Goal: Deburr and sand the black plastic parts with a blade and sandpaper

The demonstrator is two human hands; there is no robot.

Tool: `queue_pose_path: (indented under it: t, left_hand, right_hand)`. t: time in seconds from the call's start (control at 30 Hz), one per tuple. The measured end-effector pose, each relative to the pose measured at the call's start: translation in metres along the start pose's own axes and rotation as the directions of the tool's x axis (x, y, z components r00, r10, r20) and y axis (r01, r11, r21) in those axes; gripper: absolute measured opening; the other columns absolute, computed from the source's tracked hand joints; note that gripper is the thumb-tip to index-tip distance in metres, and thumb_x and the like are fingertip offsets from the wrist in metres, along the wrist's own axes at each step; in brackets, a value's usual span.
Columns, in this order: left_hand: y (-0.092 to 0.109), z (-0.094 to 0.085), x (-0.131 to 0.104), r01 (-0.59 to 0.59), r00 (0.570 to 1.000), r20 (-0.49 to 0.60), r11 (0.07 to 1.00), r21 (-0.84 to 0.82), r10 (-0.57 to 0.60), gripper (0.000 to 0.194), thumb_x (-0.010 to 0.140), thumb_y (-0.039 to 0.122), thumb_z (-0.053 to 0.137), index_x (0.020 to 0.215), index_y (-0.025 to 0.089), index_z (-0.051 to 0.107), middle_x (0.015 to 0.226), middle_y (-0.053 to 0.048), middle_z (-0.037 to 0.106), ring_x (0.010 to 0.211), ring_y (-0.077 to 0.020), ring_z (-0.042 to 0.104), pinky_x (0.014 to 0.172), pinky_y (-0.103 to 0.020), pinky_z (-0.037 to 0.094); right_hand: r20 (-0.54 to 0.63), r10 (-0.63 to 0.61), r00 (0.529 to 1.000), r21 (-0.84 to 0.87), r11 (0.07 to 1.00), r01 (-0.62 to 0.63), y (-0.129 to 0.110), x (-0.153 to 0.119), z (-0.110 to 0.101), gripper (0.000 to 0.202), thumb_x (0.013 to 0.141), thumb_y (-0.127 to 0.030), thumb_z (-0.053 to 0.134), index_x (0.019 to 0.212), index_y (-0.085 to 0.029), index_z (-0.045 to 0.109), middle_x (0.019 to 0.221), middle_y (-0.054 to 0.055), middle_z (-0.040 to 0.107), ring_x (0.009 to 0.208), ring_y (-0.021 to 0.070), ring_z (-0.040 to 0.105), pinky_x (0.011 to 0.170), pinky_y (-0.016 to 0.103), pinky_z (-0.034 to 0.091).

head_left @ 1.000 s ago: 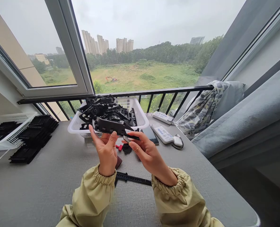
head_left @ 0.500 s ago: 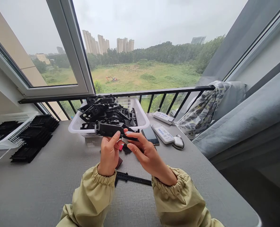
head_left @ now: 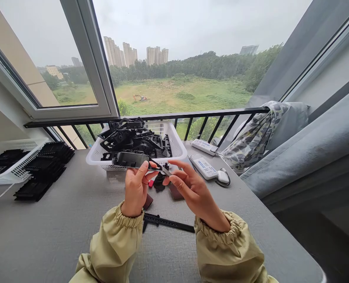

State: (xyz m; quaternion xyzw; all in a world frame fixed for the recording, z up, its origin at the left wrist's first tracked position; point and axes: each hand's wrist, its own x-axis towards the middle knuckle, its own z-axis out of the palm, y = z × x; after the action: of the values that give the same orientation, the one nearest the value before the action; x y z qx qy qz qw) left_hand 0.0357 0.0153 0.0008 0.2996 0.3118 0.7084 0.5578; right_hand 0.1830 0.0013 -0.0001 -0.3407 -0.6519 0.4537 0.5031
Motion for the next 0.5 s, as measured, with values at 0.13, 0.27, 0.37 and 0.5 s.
queue_pose_path:
  t: [0.13,0.27,0.37,0.5]
  left_hand:
    - [0.0006,0.0004,-0.0016,0.013,1.000,-0.002,1.000,0.024,-0.013,0.025,0.060,0.020,0.084,0.079,0.014,0.069,0.075,-0.001,0.070,0.067,-0.0109,0.067,0.060,-0.018,0.057]
    - [-0.0013,-0.0030,-0.0014,0.009,0.999,0.042,1.000,-0.012,-0.008,0.021,0.062,0.019,0.080,0.079,0.014,0.069,0.076,-0.001,0.071,0.067,-0.0113,0.068,0.065,-0.020,0.058]
    - [-0.0029,-0.0043,-0.0008,0.017,0.996,0.086,1.000,0.006,-0.017,0.020,0.064,0.019,0.079,0.079,0.013,0.068,0.078,-0.003,0.072,0.068,-0.0123,0.069,0.069,-0.023,0.058]
    - [-0.0044,-0.0019,-0.0018,0.017,0.994,0.106,0.999,0.027,-0.020,0.030,0.065,0.022,0.081,0.088,0.017,0.062,0.080,-0.001,0.074,0.065,-0.0126,0.070,0.062,-0.022,0.056]
  right_hand:
    - [-0.091,-0.033,0.995,-0.081,0.996,0.026,0.0027,0.0021,-0.0051,0.034,0.091,-0.050,0.056,0.106,-0.020,0.062,0.074,0.003,0.071,0.060,0.0138,0.058,0.056,0.027,0.044]
    - [-0.103,-0.069,0.992,-0.173,0.984,0.051,0.0071,0.0033,-0.0048,0.033,0.092,-0.049,0.054,0.101,-0.019,0.065,0.074,0.004,0.071,0.066,0.0162,0.063,0.061,0.028,0.047]
    - [-0.125,-0.147,0.981,-0.306,0.946,0.103,0.0082,0.0045,-0.0046,0.027,0.094,-0.042,0.054,0.101,-0.020,0.068,0.081,0.004,0.070,0.068,0.0161,0.062,0.061,0.027,0.047]
    - [-0.103,-0.288,0.952,-0.435,0.874,0.218,0.0071,0.0071,-0.0044,0.016,0.094,-0.028,0.055,0.100,-0.022,0.069,0.089,0.004,0.069,0.077,0.0168,0.064,0.068,0.029,0.051]
